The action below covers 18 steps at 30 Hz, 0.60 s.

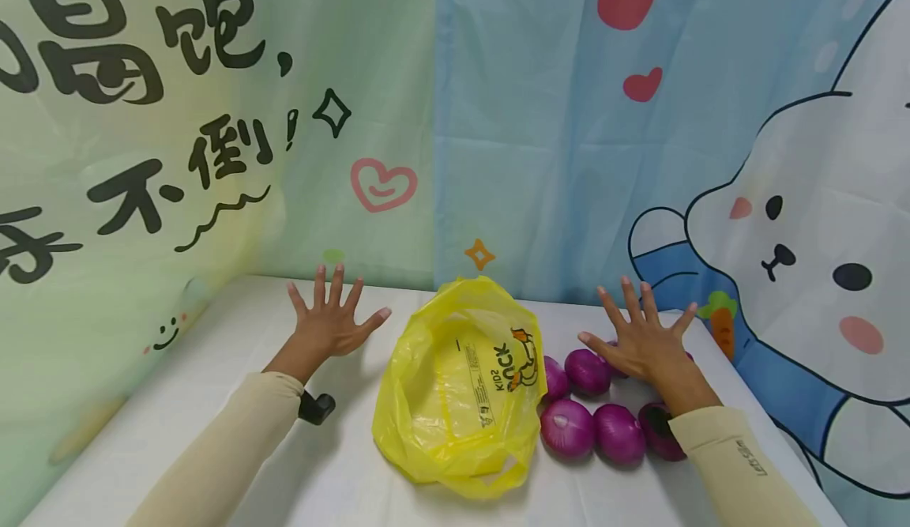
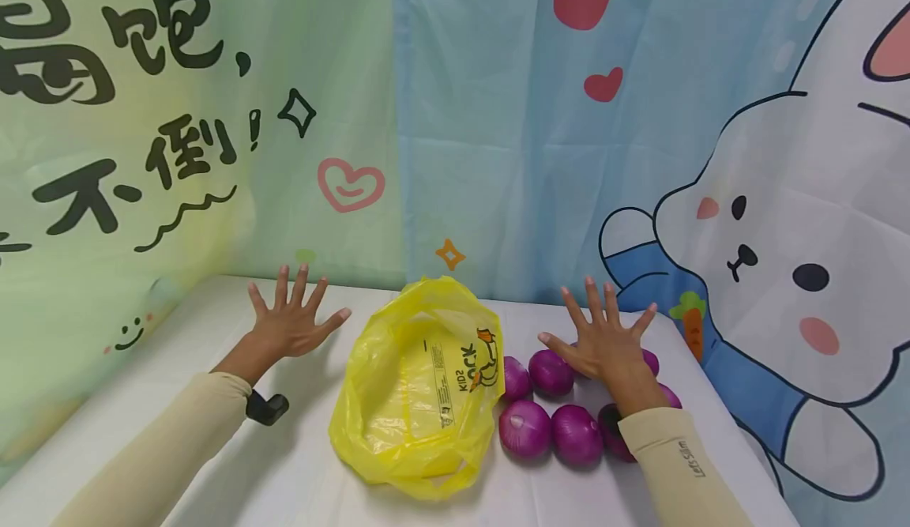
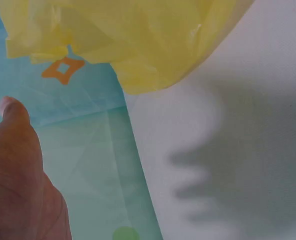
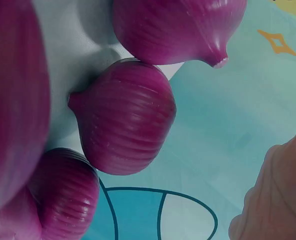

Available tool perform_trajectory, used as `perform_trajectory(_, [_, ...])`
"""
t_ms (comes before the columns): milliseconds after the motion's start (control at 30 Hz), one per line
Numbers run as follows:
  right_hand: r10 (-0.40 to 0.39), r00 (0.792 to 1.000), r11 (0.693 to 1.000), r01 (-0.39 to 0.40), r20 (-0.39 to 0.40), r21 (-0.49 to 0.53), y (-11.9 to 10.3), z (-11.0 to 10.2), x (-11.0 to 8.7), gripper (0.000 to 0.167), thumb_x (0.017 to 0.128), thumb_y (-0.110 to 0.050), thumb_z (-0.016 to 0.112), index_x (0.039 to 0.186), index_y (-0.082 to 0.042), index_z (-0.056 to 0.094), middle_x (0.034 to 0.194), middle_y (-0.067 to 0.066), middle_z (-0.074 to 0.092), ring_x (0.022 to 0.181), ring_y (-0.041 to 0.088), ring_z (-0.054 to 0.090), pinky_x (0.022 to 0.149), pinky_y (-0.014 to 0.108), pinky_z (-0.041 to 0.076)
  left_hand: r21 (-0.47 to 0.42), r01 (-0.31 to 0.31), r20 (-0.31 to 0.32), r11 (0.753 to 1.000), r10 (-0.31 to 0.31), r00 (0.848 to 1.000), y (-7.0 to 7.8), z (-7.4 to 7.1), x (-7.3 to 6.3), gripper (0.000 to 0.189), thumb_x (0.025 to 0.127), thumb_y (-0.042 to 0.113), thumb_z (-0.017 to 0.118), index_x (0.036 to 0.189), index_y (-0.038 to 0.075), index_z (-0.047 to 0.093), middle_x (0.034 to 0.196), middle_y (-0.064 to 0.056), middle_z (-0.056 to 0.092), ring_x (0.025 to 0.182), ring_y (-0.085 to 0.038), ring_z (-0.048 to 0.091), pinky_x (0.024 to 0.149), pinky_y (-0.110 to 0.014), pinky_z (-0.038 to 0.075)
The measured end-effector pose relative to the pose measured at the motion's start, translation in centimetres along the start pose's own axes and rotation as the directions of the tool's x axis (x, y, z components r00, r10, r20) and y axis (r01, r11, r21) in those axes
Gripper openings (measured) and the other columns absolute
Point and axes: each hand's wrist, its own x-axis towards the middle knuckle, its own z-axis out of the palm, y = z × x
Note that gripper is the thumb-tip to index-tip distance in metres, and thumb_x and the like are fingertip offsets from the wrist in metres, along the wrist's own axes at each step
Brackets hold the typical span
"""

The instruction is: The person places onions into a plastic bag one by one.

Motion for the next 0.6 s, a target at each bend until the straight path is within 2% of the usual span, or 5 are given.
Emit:
perform_trajectory(200, [-0.001, 1.0, 1.0, 0.001, 0.013, 0.007, 0.0, -0.7, -0.3, 0.097, 0.086, -0.079, 0.028, 0.157, -0.017, 0.006, 0.158, 0.023, -0.01, 0.14, 0.048, -0.014, 0.085, 0.069, -0.032, -0.02, 0.003, 0.031, 1.0, -0.002, 1.0, 0.1, -0.2, 0.0, 0.094, 0.089, 0.079, 0.016, 0.157, 0.015, 0.01, 0.158, -0.018, -0.018, 0.139, -0.039, -0.027, 0.093, -0.068, -0.029])
perform_trajectory(333, [-0.05, 0.998, 0.987, 0.043, 0.039, 0.152, 0.1, -2.1, -0.9, 0.089, 0.092, -0.071, 0.032, 0.157, -0.015, 0.008, 0.158, 0.025, -0.007, 0.141, 0.047, -0.014, 0.088, 0.069, -0.03, -0.081, -0.002, 0.061, 0.997, 0.007, 0.998, 0.4, -0.6, -0.1, 0.097, 0.088, 0.08, 0.017, 0.157, 0.011, 0.009, 0.158, -0.021, -0.016, 0.14, -0.041, -0.023, 0.093, -0.069, -0.027])
perform_trajectory(400, [-0.097, 0.994, 0.959, 0.082, 0.042, 0.27, 0.1, -2.7, -1.5, 0.083, 0.096, -0.064, 0.035, 0.157, -0.013, 0.01, 0.158, 0.027, -0.004, 0.141, 0.048, -0.01, 0.093, 0.072, -0.022, -0.132, -0.015, 0.069, 0.991, 0.024, 0.997, 0.6, -0.8, -0.2, 0.097, 0.089, 0.078, 0.022, 0.157, 0.009, 0.011, 0.159, -0.023, -0.009, 0.142, -0.043, -0.016, 0.095, -0.071, -0.024])
perform_trajectory(500, [-0.163, 0.986, 0.888, 0.136, 0.024, 0.44, -0.1, -3.3, -2.4, 0.074, 0.1, -0.053, 0.04, 0.156, -0.012, 0.016, 0.158, 0.026, 0.002, 0.141, 0.05, 0.0, 0.099, 0.078, -0.001, -0.234, -0.046, 0.065, 0.971, 0.062, 0.996, 0.9, -1.0, -0.5, 0.091, 0.093, 0.07, 0.034, 0.154, 0.005, 0.021, 0.158, -0.026, 0.008, 0.144, -0.045, 0.002, 0.099, -0.072, -0.016])
perform_trajectory(600, [-0.188, 0.982, 0.817, 0.175, -0.033, 0.55, -0.7, -3.5, -3.5, 0.064, 0.102, -0.045, 0.043, 0.154, -0.012, 0.026, 0.158, 0.024, 0.012, 0.14, 0.051, 0.013, 0.097, 0.078, 0.016, -0.351, -0.071, 0.04, 0.934, 0.091, 0.995, 1.2, -1.1, -1.0, 0.08, 0.096, 0.061, 0.041, 0.15, 0.003, 0.032, 0.153, -0.024, 0.029, 0.141, -0.044, 0.021, 0.104, -0.072, -0.005])
